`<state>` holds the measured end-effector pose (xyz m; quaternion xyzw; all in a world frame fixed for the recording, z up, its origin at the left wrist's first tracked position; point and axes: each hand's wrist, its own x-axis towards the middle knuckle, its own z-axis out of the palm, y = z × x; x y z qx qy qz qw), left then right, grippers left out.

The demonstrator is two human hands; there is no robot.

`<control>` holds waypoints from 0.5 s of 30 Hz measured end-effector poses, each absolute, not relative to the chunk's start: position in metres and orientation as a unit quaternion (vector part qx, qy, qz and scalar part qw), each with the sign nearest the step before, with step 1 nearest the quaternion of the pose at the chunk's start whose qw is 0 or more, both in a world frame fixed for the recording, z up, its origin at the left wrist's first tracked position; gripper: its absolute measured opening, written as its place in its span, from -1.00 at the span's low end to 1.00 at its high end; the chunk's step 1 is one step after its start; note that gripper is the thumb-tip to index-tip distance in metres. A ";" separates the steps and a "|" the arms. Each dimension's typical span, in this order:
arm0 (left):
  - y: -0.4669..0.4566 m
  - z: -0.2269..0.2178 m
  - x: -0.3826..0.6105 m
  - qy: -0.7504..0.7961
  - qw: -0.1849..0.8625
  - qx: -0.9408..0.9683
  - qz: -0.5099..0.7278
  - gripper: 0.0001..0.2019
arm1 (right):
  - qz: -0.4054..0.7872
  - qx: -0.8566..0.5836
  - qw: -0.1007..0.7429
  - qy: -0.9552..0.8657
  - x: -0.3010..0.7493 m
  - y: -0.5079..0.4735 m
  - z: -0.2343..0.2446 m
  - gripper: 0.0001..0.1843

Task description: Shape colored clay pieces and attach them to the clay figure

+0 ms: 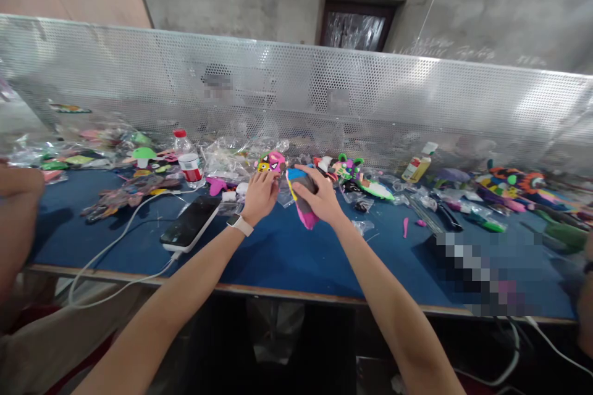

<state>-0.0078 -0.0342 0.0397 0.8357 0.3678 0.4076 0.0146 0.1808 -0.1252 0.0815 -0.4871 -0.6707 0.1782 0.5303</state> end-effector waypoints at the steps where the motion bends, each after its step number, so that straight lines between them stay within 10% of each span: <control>1: -0.029 0.038 -0.011 0.407 -0.008 0.834 0.373 -0.68 | 0.120 -0.498 0.504 -0.696 0.178 -0.125 0.082 -0.40; 8: -0.003 0.025 -0.028 0.495 0.008 0.835 0.240 -0.67 | 0.003 -0.622 0.141 -0.771 0.129 -0.138 0.026 -0.50; 15: -0.001 0.019 -0.027 0.487 -0.006 0.852 0.194 -0.80 | -0.003 -0.640 0.088 -0.763 0.126 -0.138 0.032 -0.47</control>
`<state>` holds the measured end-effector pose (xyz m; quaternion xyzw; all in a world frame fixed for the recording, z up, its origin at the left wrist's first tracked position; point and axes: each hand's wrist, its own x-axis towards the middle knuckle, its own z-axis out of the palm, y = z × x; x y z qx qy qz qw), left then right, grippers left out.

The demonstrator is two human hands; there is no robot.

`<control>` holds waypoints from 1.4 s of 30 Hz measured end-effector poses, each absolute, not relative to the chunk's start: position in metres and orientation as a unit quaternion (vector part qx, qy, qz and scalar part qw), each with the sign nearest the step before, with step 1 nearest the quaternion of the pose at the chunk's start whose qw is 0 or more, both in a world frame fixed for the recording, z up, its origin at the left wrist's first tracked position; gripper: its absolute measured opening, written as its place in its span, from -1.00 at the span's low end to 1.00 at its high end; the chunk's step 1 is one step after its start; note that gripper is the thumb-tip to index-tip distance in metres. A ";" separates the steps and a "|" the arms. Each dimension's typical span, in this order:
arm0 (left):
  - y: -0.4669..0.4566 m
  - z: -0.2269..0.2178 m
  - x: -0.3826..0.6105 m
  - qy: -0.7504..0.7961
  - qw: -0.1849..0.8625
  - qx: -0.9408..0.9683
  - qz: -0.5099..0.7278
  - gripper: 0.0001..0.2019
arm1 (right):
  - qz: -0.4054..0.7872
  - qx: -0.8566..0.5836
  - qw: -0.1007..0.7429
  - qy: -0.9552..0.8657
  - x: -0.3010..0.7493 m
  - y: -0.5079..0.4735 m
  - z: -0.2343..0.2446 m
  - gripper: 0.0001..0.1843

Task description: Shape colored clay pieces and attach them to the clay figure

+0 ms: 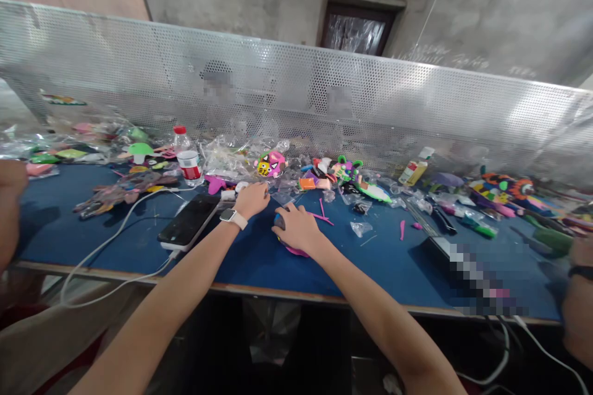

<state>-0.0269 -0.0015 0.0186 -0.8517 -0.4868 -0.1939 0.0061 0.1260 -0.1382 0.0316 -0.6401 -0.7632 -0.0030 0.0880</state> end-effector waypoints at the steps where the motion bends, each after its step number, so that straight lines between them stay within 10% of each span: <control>1: -0.002 0.018 -0.027 -0.486 0.005 -0.854 -0.187 -0.81 | 0.002 -0.655 0.090 -0.751 0.127 -0.135 0.037 -0.46; 10: 0.010 0.014 -0.037 -0.466 -0.050 -0.865 -0.181 -0.74 | 0.044 -0.716 0.066 -0.694 0.148 -0.094 0.060 -0.06; 18: 0.031 0.013 -0.052 -0.402 -0.144 -0.885 -0.184 -0.62 | 0.143 -0.461 0.273 -0.832 0.197 -0.087 0.029 -0.43; 33: 0.007 0.033 -0.021 -0.227 -0.327 -0.778 -0.487 -0.37 | 0.145 -0.509 0.501 -0.685 0.211 -0.073 0.008 -0.63; 42: -0.022 0.030 0.010 -0.139 -0.407 -0.744 -0.511 -0.35 | 0.014 -0.456 0.449 -0.768 0.190 -0.082 0.011 -0.65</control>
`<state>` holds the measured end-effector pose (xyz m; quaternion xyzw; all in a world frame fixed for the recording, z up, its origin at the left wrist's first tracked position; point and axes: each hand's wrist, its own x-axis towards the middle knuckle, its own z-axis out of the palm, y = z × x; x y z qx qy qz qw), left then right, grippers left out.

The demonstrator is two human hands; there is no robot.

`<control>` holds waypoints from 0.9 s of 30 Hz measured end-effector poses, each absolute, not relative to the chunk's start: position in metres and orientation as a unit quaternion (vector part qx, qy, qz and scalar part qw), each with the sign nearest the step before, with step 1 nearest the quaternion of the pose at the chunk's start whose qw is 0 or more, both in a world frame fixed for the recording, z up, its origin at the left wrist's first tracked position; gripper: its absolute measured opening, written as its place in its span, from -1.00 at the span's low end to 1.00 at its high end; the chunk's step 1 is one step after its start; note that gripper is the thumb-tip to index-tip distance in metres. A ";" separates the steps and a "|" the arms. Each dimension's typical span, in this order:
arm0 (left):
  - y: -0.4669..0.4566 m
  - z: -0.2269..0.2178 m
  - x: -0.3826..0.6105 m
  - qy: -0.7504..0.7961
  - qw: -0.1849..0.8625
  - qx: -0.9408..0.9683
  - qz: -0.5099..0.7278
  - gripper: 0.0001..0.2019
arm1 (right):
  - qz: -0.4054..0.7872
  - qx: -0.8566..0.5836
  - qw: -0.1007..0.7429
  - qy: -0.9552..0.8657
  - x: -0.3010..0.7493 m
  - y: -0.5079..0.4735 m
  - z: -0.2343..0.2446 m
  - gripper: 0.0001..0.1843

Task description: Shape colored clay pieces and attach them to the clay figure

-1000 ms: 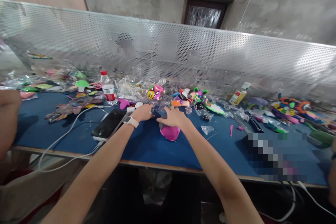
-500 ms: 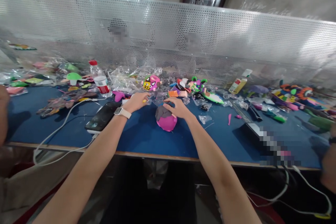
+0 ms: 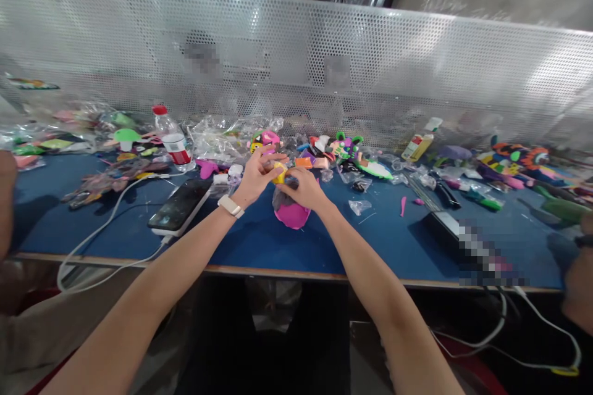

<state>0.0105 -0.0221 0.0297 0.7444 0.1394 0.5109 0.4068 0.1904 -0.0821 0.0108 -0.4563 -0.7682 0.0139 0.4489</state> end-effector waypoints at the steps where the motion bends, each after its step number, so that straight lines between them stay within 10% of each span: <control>1: -0.023 0.028 0.012 0.132 0.406 0.749 0.506 -0.33 | 0.006 -0.464 0.448 -0.764 0.189 -0.082 0.011 -0.67; 13: -0.037 0.015 0.019 0.263 0.282 0.798 0.463 -0.69 | -0.020 -0.485 0.498 -0.719 0.189 -0.085 0.014 -0.80; 27: -0.033 0.019 0.016 0.262 0.326 0.776 0.472 -0.54 | 0.053 -0.491 0.536 -0.685 0.184 -0.088 0.020 -0.63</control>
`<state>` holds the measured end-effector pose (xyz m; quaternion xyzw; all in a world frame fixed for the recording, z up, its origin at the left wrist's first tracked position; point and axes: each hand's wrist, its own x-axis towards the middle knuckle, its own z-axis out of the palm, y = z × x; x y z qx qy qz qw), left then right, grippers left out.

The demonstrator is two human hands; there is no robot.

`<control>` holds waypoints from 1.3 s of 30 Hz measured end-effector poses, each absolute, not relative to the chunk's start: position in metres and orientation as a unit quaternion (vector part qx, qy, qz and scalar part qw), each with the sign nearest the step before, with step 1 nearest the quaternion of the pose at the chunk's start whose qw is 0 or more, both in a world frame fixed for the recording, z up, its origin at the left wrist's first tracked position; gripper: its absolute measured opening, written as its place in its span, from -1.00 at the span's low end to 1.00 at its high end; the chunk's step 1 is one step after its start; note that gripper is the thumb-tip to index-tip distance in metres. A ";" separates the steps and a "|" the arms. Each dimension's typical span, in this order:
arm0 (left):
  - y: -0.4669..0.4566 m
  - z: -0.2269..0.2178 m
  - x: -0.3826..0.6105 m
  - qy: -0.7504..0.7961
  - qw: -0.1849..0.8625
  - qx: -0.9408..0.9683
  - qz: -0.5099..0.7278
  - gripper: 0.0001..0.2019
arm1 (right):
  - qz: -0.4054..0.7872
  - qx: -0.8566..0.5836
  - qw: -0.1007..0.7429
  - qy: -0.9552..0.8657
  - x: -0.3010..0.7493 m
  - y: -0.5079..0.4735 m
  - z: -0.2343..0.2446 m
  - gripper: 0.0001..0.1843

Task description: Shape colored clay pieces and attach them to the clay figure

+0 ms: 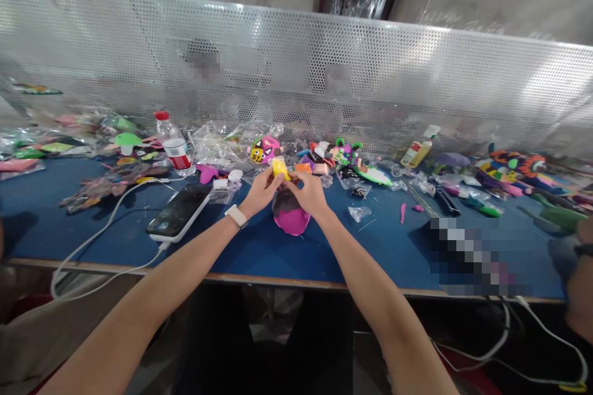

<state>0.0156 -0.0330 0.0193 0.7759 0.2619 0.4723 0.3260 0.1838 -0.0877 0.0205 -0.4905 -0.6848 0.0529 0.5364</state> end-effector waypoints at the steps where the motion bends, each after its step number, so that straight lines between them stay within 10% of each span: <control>1: -0.032 0.019 0.015 0.260 0.336 0.775 0.468 -0.53 | 0.058 -0.492 0.534 -0.685 0.184 -0.088 0.021 -0.61; 18: -0.034 0.022 0.010 0.257 0.350 0.777 0.455 -0.58 | 0.039 -0.501 0.520 -0.691 0.178 -0.089 0.020 -0.49; 39: -0.035 0.025 0.007 0.332 0.080 0.862 0.374 -0.72 | 0.050 -0.504 0.575 -0.643 0.190 -0.082 0.011 -0.57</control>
